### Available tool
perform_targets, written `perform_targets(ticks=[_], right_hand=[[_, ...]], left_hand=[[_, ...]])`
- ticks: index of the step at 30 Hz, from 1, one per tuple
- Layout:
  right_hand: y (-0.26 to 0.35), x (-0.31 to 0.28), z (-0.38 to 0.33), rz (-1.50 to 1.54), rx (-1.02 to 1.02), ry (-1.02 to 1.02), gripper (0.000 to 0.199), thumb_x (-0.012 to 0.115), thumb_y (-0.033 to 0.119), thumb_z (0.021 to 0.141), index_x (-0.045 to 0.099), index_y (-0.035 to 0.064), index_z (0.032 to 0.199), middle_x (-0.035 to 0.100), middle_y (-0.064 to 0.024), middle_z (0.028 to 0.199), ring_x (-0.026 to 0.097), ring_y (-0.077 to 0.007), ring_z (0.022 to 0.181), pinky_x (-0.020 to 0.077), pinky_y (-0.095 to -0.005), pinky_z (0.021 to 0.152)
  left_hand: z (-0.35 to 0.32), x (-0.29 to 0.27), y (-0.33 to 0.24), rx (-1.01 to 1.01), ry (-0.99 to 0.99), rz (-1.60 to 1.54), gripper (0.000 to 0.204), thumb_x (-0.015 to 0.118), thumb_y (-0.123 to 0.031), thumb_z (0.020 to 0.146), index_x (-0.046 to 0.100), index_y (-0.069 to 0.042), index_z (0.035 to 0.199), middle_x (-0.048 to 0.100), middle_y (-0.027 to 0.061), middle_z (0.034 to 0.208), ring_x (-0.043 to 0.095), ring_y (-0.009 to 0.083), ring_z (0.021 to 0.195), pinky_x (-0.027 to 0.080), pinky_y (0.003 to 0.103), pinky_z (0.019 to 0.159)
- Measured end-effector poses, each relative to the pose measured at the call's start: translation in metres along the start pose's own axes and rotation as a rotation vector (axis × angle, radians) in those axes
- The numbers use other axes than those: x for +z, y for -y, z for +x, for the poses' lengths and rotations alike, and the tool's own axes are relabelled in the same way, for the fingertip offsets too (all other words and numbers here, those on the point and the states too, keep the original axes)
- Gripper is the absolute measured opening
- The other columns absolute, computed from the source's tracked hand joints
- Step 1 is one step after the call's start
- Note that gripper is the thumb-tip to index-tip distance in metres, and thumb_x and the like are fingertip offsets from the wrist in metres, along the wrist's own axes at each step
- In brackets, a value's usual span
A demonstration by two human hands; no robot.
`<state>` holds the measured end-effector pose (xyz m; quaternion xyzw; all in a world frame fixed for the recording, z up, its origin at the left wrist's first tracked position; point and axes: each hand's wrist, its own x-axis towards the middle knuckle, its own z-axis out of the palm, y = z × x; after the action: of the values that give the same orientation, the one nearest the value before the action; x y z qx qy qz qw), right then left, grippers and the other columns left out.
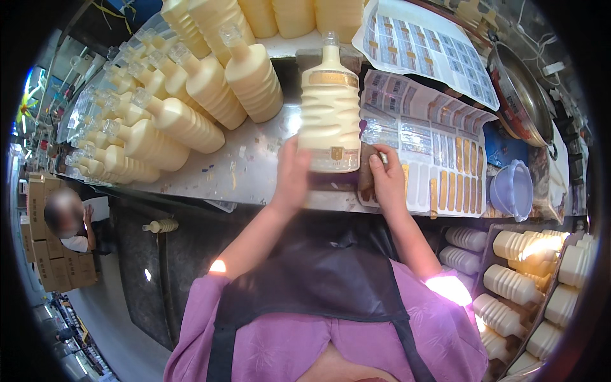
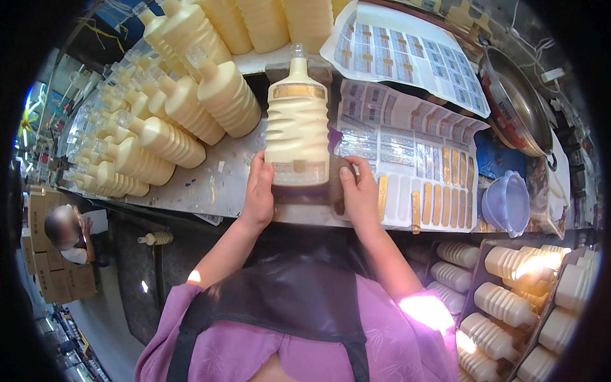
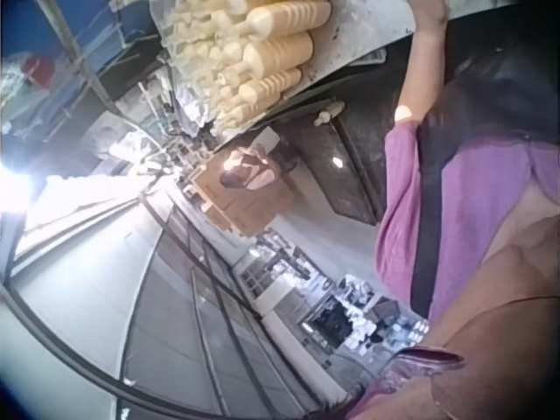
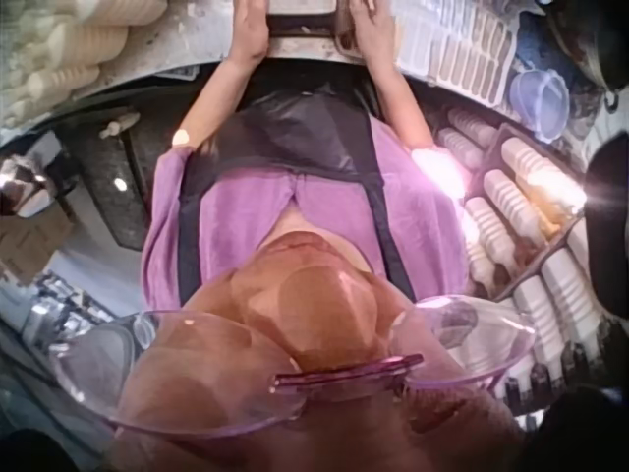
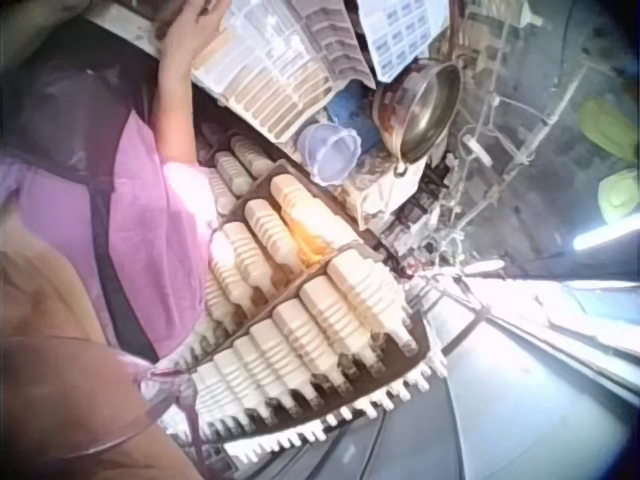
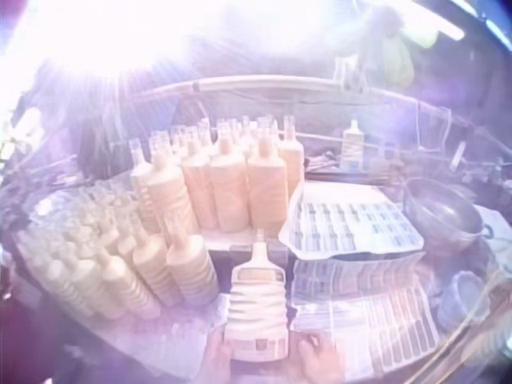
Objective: The person applies adhesive labels to cream-colored plastic bottles on a metal workbench. They peel each label from a sheet, wrap it around the bottle, smooth it, and place the labeled bottle aside. The process repeats for multiple bottles.
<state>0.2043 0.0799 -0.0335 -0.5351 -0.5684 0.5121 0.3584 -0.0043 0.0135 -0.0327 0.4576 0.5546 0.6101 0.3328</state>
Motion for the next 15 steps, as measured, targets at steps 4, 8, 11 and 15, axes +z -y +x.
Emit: perform_targets(ticks=[4,8,11,15], right_hand=[[0.062,-0.008,0.015,0.046,-0.06,-0.127,0.032,0.062,0.022,0.099,0.057,0.0035,0.124,0.062,-0.0066,0.078,0.061,-0.0163,0.07,0.0502,-0.0339,0.067],[0.104,0.017,0.059,-0.207,-0.649,-0.222,0.031,0.062,0.023,0.096,0.058,0.0051,0.121,0.071,-0.0179,0.09,0.069,-0.0375,0.075,0.0535,-0.0449,0.073],[0.144,0.046,0.063,-0.412,-0.584,-0.16,0.028,0.06,0.026,0.095,0.061,0.0079,0.116,0.071,-0.0242,0.083,0.069,-0.047,0.082,0.053,-0.0516,0.076],[0.131,0.041,0.077,-0.475,-0.518,-0.171,0.028,0.06,0.026,0.097,0.062,0.0065,0.117,0.072,-0.0227,0.087,0.071,-0.039,0.083,0.0533,-0.0481,0.073]], left_hand=[[-0.003,-0.007,0.005,-0.064,-0.008,-0.083,0.044,0.039,-0.027,0.109,0.051,0.004,0.137,0.056,0.0189,0.131,0.051,0.0298,0.124,0.035,0.04,0.112],[-0.002,-0.006,-0.007,-0.057,-0.03,-0.107,0.045,0.039,-0.026,0.109,0.052,0.005,0.139,0.057,0.02,0.132,0.051,0.0307,0.125,0.035,0.04,0.112],[0.003,-0.003,-0.016,-0.067,-0.029,-0.067,0.049,0.047,-0.029,0.106,0.051,0.005,0.141,0.057,0.0224,0.132,0.052,0.0333,0.125,0.035,0.042,0.112],[0.003,-0.008,-0.021,-0.097,-0.001,0.185,0.061,0.058,-0.032,0.099,0.048,0.005,0.146,0.057,0.0253,0.13,0.051,0.0366,0.126,0.035,0.044,0.112]])
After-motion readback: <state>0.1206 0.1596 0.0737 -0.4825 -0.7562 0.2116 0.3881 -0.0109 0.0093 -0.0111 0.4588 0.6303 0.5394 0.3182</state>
